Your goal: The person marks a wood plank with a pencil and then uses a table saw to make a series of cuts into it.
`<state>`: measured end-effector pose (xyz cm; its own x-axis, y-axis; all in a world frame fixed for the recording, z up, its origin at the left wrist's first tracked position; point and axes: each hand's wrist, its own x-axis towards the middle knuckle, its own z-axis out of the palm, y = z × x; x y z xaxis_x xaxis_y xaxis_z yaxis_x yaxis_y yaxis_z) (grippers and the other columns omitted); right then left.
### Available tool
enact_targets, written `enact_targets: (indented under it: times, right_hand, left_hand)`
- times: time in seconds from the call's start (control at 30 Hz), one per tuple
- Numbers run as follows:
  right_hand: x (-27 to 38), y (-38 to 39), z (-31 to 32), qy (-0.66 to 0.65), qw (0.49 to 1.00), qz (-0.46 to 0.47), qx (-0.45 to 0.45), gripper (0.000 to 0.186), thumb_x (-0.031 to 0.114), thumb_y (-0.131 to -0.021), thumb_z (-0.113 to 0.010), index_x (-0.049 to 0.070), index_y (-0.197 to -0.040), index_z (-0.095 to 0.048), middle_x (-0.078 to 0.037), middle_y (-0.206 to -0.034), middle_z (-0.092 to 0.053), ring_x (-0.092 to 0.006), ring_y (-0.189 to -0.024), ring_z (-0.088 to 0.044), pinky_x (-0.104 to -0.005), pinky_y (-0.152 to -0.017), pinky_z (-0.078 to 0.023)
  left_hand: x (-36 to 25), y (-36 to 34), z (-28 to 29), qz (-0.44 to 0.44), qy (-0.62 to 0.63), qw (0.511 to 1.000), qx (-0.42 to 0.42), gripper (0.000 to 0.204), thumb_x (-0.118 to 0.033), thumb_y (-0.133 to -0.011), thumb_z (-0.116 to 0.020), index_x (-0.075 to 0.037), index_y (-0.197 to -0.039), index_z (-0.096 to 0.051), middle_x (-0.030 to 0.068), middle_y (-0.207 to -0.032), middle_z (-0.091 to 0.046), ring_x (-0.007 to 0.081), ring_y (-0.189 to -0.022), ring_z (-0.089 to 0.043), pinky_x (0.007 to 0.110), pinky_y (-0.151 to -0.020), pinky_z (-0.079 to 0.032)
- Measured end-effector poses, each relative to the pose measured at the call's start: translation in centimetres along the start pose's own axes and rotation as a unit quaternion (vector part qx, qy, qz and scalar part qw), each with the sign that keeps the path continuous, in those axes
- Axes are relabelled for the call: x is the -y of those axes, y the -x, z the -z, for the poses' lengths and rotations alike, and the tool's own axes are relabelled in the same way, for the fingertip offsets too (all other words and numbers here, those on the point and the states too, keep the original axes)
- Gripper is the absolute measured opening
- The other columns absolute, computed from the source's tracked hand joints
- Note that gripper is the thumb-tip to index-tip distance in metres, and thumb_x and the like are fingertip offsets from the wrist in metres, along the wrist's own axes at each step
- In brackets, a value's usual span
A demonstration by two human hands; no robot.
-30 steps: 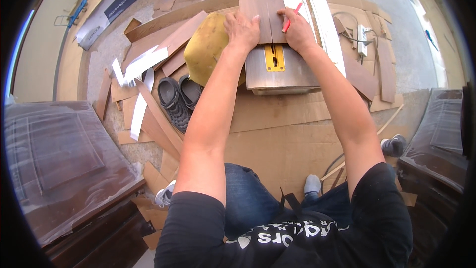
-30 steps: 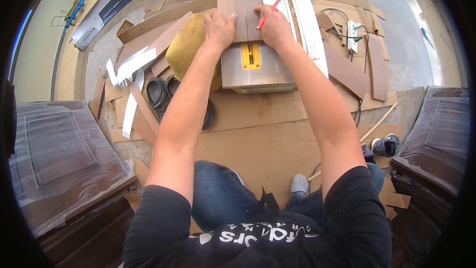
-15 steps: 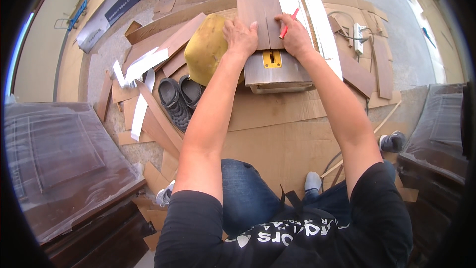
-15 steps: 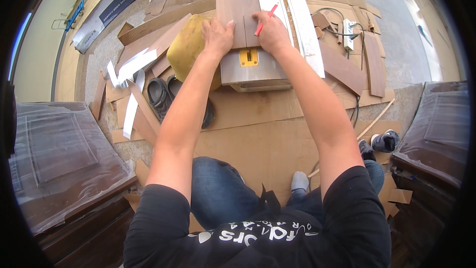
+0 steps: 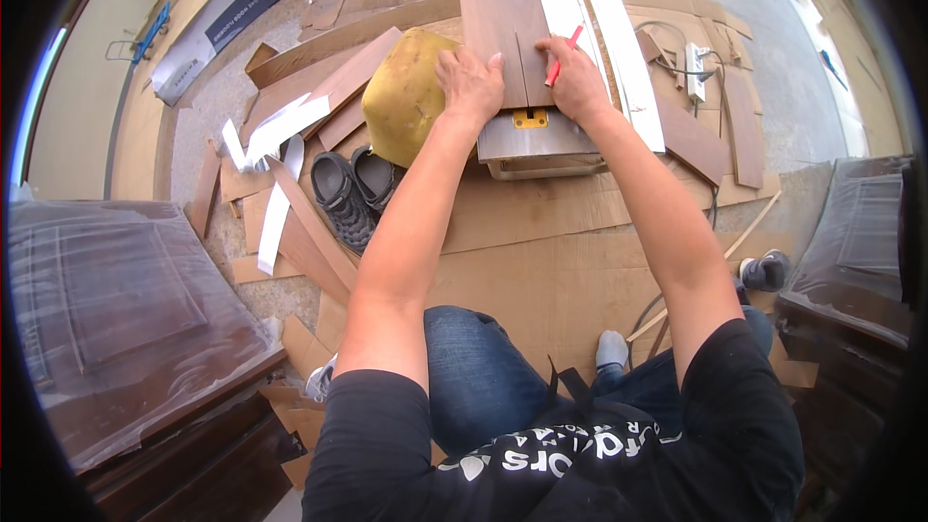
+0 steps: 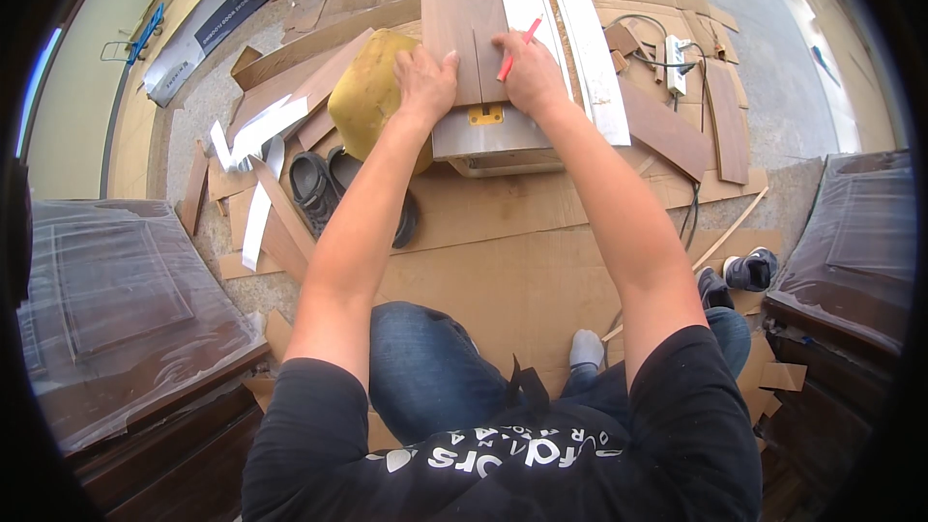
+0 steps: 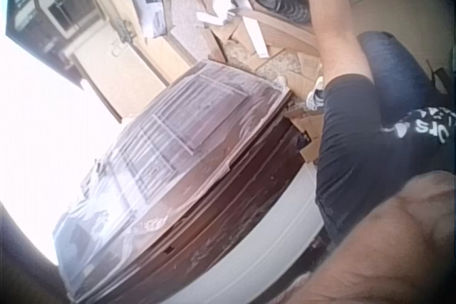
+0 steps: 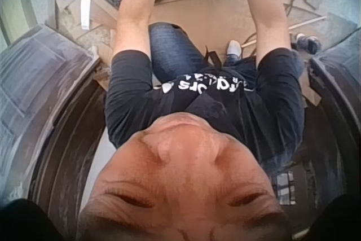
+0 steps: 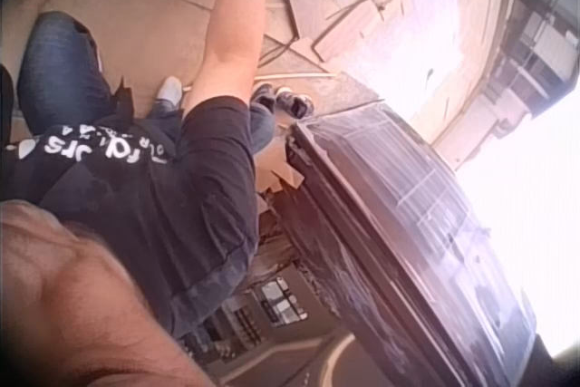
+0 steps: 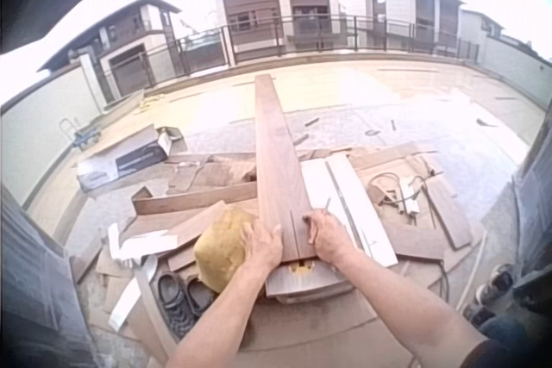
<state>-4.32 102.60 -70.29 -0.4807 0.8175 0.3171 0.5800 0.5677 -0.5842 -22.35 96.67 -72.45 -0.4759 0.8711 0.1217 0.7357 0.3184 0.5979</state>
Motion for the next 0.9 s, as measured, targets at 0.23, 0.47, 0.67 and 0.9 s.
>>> enact_targets:
  times: [0.23, 0.47, 0.67, 0.9]
  right_hand:
    - [0.8, 1.2, 0.7, -0.006, 1.0, -0.011, 0.003, 0.033, -0.002, -0.086, -0.061, 0.002, -0.118, -0.064, -0.02, -0.107, -0.068, -0.0413, -0.107, -0.063, -0.047, -0.094, -0.051]
    - [0.7, 2.2, 0.5, -0.024, 0.999, 0.011, -0.02, 0.032, -0.004, -0.085, -0.06, 0.003, -0.116, -0.065, -0.019, -0.106, -0.068, -0.0417, -0.106, -0.063, -0.0473, -0.093, -0.051]
    - [0.8, 3.0, 0.8, -0.002, 1.0, 0.017, -0.006, 0.034, -0.001, -0.092, -0.052, 0.007, -0.123, -0.063, -0.021, -0.117, -0.068, -0.0423, -0.109, -0.063, -0.0469, -0.095, -0.05]
    - [1.3, 3.9, 0.8, 0.001, 0.999, 0.043, -0.025, 0.036, -0.003, -0.085, -0.059, 0.005, -0.119, -0.063, -0.021, -0.113, -0.067, -0.0425, -0.108, -0.062, -0.0474, -0.095, -0.05]
  left_hand:
    - [-0.2, 1.2, 0.2, 0.002, -0.004, 1.0, 0.002, 0.061, -0.039, -0.097, -0.066, 0.012, -0.126, -0.05, 0.0317, -0.13, -0.045, 0.0474, -0.124, -0.044, 0.056, -0.11, -0.035]
    - [-0.2, 2.4, 0.4, -0.001, 0.0, 1.0, -0.004, 0.058, -0.038, -0.096, -0.067, 0.011, -0.124, -0.051, 0.0309, -0.128, -0.046, 0.047, -0.124, -0.044, 0.056, -0.109, -0.036]
    - [-0.4, 3.4, 0.7, -0.009, -0.011, 1.0, -0.011, 0.057, -0.037, -0.096, -0.066, 0.01, -0.123, -0.051, 0.0307, -0.127, -0.046, 0.0469, -0.124, -0.043, 0.056, -0.109, -0.036]
    - [0.0, 4.3, 0.8, -0.02, -0.018, 1.0, -0.013, 0.058, -0.038, -0.097, -0.065, 0.011, -0.123, -0.05, 0.0312, -0.126, -0.046, 0.0467, -0.122, -0.044, 0.056, -0.108, -0.036]
